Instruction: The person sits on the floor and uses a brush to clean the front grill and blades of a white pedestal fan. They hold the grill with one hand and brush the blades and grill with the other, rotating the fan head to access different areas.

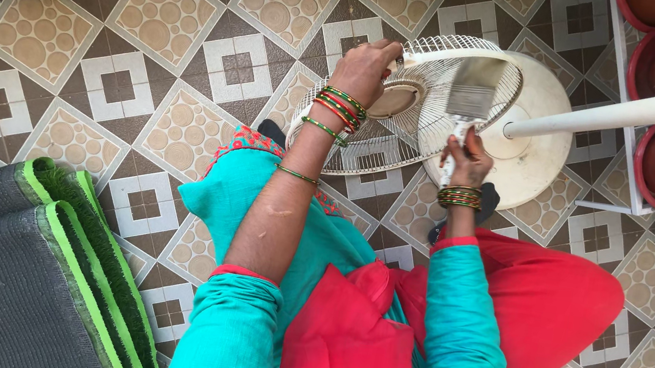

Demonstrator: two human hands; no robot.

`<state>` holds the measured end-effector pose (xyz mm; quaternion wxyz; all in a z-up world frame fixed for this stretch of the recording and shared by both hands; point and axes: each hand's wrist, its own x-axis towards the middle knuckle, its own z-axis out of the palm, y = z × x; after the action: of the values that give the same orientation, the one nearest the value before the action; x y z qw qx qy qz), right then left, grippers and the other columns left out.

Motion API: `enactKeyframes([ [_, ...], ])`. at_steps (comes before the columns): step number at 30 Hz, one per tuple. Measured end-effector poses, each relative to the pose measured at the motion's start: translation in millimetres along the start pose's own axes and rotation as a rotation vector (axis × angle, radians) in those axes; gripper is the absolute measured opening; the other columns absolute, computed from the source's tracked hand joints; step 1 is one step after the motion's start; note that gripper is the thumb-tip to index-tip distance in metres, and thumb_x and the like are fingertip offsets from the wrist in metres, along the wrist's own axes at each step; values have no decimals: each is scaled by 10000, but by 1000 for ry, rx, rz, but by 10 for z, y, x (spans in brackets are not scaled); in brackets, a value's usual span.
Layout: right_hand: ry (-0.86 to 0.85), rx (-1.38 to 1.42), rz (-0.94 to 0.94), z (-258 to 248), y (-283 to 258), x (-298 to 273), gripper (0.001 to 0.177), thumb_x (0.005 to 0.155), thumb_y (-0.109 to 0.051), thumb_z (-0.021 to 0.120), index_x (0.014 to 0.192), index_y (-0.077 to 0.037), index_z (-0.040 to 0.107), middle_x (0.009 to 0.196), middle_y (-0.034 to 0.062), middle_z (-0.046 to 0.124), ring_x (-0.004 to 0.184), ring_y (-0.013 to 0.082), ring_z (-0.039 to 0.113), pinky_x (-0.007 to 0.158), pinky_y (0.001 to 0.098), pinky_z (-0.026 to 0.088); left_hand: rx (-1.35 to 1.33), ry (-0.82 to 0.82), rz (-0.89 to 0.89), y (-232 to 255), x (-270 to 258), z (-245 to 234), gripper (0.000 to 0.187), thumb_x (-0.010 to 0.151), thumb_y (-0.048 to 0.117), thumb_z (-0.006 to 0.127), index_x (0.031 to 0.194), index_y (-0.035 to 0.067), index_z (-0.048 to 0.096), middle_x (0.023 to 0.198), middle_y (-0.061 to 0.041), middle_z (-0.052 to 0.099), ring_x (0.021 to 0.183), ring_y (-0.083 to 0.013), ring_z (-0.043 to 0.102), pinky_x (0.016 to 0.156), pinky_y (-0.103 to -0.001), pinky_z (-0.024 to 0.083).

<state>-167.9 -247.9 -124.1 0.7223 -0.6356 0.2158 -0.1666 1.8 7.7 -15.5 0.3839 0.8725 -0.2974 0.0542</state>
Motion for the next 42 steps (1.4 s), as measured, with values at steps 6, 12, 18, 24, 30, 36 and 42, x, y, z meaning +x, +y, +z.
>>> enactKeyframes([
  [6,-136,-212,-106,474,-34,-280,353,932,-25,760,1254,85,667,970,31,601,694,88,587,526,261,484,-54,-18,-65,41,21,-78,122,977,188,633,990,69,654,981,-154,702,888,-417,677,745,-539,521],
  [12,-298,-453,-237,779,64,-560,335,930,-105,792,1189,84,698,965,65,609,779,140,596,626,291,492,-58,-6,-91,27,36,-139,301,1034,326,559,938,75,695,897,-151,702,832,-404,680,717,-537,517],
  [18,-455,-648,-451,981,84,-749,377,904,-107,791,1253,4,702,1010,110,664,850,241,684,746,352,536,-74,-49,-122,-59,-26,-193,293,1028,334,613,940,65,688,904,-156,702,863,-404,680,747,-523,522],
  [24,-607,-828,-524,1094,116,-924,487,870,-98,776,1348,-92,680,985,92,642,821,270,692,697,396,546,-75,-14,28,-182,-122,-313,268,785,-16,688,1042,61,675,1023,-138,712,922,-412,684,775,-507,540],
  [30,-765,-1079,-595,1050,439,-1081,553,869,-75,709,1404,-194,639,964,73,629,756,288,685,610,420,545,-48,-60,-28,-125,-198,-388,293,801,-8,716,1075,94,692,1041,-83,720,921,-379,698,760,-489,548],
  [36,-871,-1371,-662,908,1116,-1199,697,801,-58,632,1469,-226,527,1218,83,631,758,283,698,648,436,555,5,-60,-28,-113,-205,-310,307,799,12,732,1087,112,693,1075,-70,719,931,-356,707,739,-474,560],
  [42,-818,-1596,-704,705,1635,-1262,581,913,-136,552,1492,-162,502,1228,114,611,1038,262,684,785,421,515,56,-69,-43,-13,-215,-205,337,809,22,734,1124,127,678,1083,-65,720,907,-338,724,719,-468,576],
])
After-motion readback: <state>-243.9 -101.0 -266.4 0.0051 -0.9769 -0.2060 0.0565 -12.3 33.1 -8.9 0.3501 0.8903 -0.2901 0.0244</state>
